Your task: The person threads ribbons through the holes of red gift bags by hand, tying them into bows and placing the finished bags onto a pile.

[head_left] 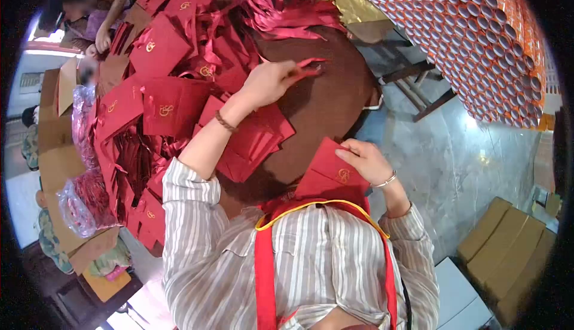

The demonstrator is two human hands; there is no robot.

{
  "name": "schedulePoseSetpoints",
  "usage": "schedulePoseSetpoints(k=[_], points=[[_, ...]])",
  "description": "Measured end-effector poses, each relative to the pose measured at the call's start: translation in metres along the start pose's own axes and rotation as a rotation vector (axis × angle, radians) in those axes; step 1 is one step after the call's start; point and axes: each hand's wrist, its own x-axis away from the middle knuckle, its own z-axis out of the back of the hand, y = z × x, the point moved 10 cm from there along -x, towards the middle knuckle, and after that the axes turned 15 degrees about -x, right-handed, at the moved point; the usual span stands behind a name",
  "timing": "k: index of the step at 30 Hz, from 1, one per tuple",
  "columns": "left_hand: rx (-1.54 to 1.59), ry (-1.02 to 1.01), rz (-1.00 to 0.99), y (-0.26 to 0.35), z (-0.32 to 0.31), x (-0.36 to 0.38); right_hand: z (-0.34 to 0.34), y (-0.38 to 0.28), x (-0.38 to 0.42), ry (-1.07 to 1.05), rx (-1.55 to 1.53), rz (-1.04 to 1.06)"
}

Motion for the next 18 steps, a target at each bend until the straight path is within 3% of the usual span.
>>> schedulePoseSetpoints(k=[1, 4, 11, 13, 18], points=[[0.01, -0.01, -0.009, 0.002, -0.013, 0.002, 0.001, 0.0, 0.001, 0.011, 0.006, 0.03], [-0.38, 0.168, -0.044, 0.014, -0.016, 0.006, 0.006, 0.007, 0.007, 0.045, -0.079, -0.042], [-0.464, 0.331, -0.069, 0.047, -0.019, -0.014, 0.012, 0.018, 0.012, 0.123, -0.086, -0.1], [-0.546, 0.368, -0.151, 0.061, -0.026, -0.019, 0.015, 0.003, 0.016, 0.136, -0.01, -0.02], [-0.415, 0.393, -0.245, 0.069, -0.032, -0.018, 0.03, 0.016, 0.033, 0.207, -0.161, -0.061]])
